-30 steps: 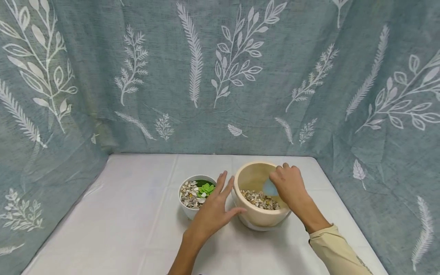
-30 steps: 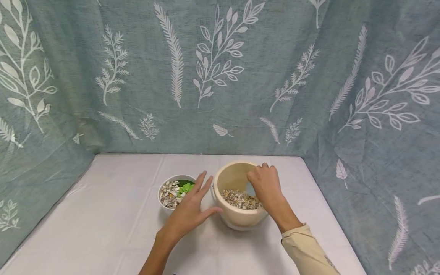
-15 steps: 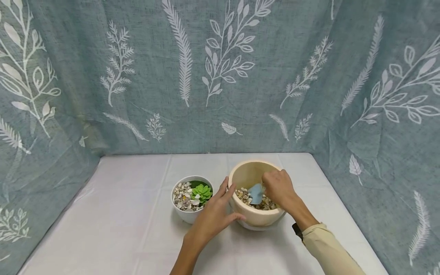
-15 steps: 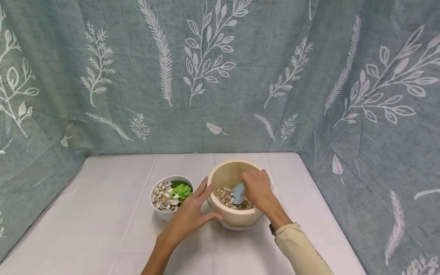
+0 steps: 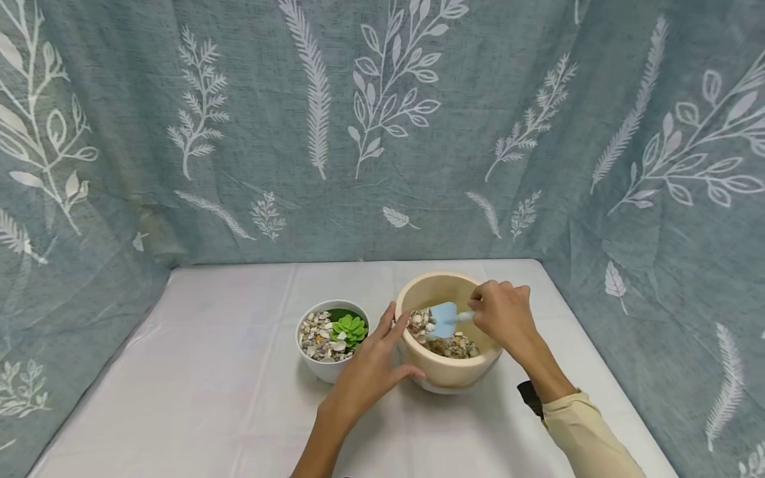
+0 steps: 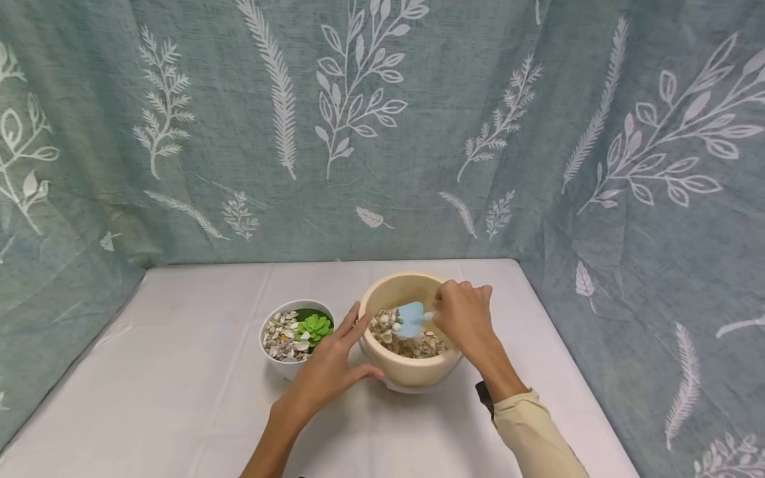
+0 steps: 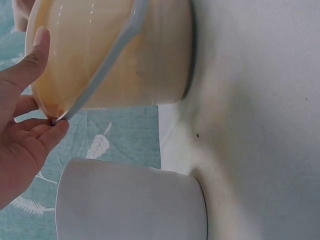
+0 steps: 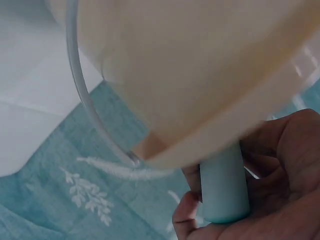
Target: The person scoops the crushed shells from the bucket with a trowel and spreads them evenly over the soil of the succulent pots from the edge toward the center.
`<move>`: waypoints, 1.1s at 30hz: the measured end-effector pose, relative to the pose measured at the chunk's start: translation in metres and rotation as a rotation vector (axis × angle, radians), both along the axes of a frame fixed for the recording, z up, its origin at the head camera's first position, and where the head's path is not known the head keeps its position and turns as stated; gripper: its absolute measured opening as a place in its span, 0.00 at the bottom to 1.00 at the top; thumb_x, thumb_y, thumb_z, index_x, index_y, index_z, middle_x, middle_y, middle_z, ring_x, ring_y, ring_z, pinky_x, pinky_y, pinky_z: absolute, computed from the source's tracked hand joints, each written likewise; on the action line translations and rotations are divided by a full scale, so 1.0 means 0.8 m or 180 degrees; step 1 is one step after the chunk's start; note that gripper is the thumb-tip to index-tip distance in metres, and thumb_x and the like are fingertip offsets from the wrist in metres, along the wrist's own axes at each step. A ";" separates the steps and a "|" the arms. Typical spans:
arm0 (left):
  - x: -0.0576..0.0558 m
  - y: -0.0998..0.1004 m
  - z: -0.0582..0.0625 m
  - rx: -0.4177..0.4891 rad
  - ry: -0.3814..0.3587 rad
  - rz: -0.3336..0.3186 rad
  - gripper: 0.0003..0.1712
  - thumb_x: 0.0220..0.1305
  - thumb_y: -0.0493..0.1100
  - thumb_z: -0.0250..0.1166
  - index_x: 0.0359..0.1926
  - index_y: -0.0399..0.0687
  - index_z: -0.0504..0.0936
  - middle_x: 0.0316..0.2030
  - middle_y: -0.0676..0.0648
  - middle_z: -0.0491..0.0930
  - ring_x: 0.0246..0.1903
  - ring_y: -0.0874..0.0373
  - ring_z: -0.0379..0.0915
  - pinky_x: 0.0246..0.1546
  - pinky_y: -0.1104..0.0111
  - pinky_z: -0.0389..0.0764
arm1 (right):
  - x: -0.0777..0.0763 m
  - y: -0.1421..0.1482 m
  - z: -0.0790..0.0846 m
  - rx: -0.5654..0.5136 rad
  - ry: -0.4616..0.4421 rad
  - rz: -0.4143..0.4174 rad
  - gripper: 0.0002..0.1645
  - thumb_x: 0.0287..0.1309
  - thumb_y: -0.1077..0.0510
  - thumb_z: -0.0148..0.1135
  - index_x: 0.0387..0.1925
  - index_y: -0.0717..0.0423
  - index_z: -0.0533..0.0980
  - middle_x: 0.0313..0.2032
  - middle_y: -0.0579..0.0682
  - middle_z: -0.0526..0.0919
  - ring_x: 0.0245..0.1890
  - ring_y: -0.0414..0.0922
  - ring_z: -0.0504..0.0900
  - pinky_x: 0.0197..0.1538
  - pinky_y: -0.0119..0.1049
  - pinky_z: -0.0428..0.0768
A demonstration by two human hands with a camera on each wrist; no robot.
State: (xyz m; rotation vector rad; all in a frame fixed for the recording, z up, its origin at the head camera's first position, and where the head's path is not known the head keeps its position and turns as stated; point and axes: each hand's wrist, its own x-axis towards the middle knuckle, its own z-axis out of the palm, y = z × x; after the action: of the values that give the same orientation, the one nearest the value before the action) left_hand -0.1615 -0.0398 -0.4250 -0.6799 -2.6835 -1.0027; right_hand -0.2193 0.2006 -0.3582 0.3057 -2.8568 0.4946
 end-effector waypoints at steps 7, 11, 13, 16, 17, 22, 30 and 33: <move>0.001 -0.003 0.001 0.0102 -0.0093 -0.0029 0.61 0.51 0.56 0.80 0.82 0.51 0.59 0.82 0.33 0.52 0.69 0.33 0.72 0.62 0.51 0.84 | 0.010 0.012 0.021 -0.0228 -0.0127 -0.0126 0.08 0.66 0.62 0.67 0.36 0.60 0.90 0.33 0.57 0.91 0.31 0.55 0.79 0.45 0.56 0.69; 0.000 -0.006 -0.001 0.0127 -0.0051 -0.0016 0.60 0.51 0.55 0.79 0.81 0.47 0.62 0.81 0.33 0.53 0.69 0.32 0.72 0.63 0.49 0.83 | 0.016 0.019 0.032 -0.0287 -0.0095 -0.0139 0.08 0.65 0.62 0.67 0.35 0.62 0.90 0.29 0.56 0.91 0.29 0.52 0.80 0.44 0.56 0.70; -0.001 -0.007 -0.002 0.0144 -0.0039 -0.0003 0.59 0.51 0.56 0.79 0.80 0.44 0.63 0.81 0.33 0.54 0.69 0.32 0.72 0.64 0.48 0.82 | 0.019 0.023 0.039 -0.0327 -0.0103 -0.0124 0.09 0.65 0.62 0.67 0.36 0.63 0.90 0.25 0.55 0.89 0.25 0.50 0.80 0.40 0.53 0.73; -0.002 -0.008 -0.003 0.0189 -0.0068 -0.0012 0.58 0.52 0.55 0.79 0.79 0.43 0.64 0.81 0.34 0.54 0.71 0.34 0.71 0.66 0.48 0.80 | 0.025 0.028 0.052 -0.0408 -0.0161 -0.0118 0.10 0.66 0.61 0.66 0.38 0.64 0.89 0.24 0.55 0.88 0.22 0.46 0.78 0.31 0.43 0.73; -0.002 -0.008 -0.003 0.0198 -0.0072 -0.0027 0.58 0.52 0.55 0.79 0.79 0.43 0.64 0.81 0.34 0.54 0.72 0.35 0.70 0.67 0.48 0.79 | 0.027 0.029 0.056 -0.0429 -0.0180 -0.0128 0.11 0.67 0.61 0.66 0.39 0.64 0.89 0.25 0.55 0.89 0.22 0.45 0.78 0.29 0.40 0.72; 0.005 -0.020 -0.001 0.0209 0.0047 -0.0063 0.55 0.58 0.55 0.76 0.80 0.42 0.62 0.80 0.35 0.57 0.75 0.38 0.66 0.71 0.51 0.76 | 0.033 0.011 0.072 -0.0503 -0.0183 -0.0002 0.11 0.67 0.60 0.66 0.39 0.63 0.89 0.26 0.55 0.89 0.22 0.44 0.76 0.27 0.36 0.69; 0.016 -0.078 -0.004 0.0626 0.0766 0.0653 0.38 0.58 0.50 0.79 0.66 0.38 0.80 0.65 0.36 0.80 0.64 0.39 0.80 0.61 0.49 0.84 | 0.009 -0.059 0.071 -0.0459 -0.0260 0.0434 0.10 0.65 0.61 0.67 0.39 0.63 0.90 0.26 0.54 0.89 0.20 0.42 0.75 0.26 0.34 0.69; 0.018 -0.108 -0.008 0.0763 0.0723 0.0977 0.41 0.55 0.50 0.81 0.67 0.37 0.80 0.65 0.34 0.79 0.65 0.36 0.78 0.60 0.46 0.84 | -0.008 -0.091 0.067 -0.0322 -0.0365 0.0545 0.10 0.65 0.61 0.67 0.38 0.63 0.90 0.27 0.54 0.90 0.21 0.43 0.75 0.27 0.33 0.69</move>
State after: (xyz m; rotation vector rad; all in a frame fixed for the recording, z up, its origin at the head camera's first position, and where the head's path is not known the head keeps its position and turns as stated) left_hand -0.1469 -0.1265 -0.4314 -0.3018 -2.3299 -1.0666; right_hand -0.2254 0.1280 -0.3050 0.5228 -2.9171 0.7084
